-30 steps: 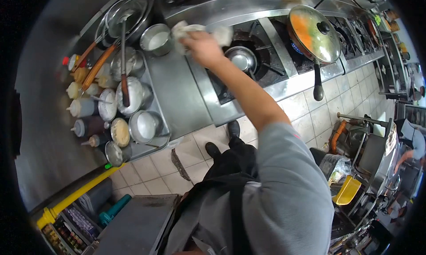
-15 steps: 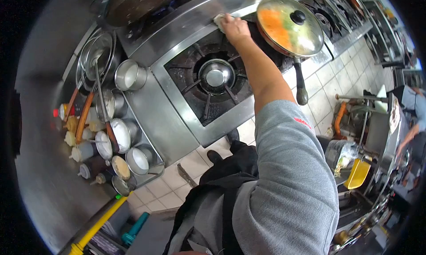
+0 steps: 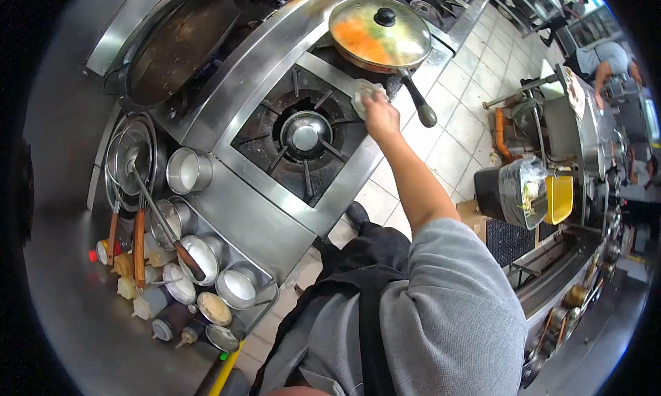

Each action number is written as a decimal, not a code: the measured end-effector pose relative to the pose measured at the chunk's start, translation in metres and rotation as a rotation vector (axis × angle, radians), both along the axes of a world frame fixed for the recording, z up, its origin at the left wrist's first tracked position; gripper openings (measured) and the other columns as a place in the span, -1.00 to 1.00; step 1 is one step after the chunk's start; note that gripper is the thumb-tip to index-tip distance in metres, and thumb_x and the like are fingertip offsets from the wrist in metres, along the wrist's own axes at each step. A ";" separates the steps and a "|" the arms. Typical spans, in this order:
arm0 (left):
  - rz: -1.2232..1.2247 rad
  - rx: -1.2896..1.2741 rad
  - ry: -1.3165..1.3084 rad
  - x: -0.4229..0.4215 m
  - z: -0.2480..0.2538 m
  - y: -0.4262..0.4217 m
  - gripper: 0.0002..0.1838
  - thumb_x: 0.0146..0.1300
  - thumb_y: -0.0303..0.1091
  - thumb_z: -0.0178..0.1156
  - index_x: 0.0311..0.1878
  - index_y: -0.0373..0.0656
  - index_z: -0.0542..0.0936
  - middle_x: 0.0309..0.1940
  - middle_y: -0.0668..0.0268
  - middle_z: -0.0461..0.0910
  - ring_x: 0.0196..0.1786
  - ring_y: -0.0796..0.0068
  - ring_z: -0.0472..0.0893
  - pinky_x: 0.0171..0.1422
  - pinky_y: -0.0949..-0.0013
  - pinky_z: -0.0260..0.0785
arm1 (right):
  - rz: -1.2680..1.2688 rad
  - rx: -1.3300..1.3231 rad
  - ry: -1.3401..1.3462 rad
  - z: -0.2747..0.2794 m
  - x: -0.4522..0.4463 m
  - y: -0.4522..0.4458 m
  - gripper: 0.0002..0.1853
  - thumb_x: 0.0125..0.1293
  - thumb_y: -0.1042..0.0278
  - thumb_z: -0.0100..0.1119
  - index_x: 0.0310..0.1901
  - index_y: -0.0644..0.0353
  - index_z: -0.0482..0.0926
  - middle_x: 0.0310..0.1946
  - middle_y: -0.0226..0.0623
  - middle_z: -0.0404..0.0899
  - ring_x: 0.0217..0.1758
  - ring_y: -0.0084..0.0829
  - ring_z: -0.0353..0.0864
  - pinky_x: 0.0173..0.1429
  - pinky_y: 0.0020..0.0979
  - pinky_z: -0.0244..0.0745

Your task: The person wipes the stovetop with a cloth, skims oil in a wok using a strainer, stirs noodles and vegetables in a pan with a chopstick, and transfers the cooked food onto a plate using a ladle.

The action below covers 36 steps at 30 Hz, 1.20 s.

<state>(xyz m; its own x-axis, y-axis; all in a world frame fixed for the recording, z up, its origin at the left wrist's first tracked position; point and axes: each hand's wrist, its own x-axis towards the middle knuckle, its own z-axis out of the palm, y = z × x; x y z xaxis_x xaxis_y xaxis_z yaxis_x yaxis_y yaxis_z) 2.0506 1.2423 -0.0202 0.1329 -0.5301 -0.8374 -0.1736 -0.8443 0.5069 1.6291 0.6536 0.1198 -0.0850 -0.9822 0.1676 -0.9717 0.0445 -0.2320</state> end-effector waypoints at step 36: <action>-0.137 0.108 -0.194 -0.109 0.100 -0.166 -0.57 0.47 -0.13 0.20 0.21 -0.27 0.58 0.03 0.19 0.69 0.08 0.44 0.63 0.25 0.36 0.44 | 0.486 0.106 -0.339 0.012 -0.172 0.018 -0.63 0.27 0.34 0.18 0.13 0.04 0.61 0.24 -0.23 0.58 -0.01 -0.12 0.70 0.06 -0.15 0.64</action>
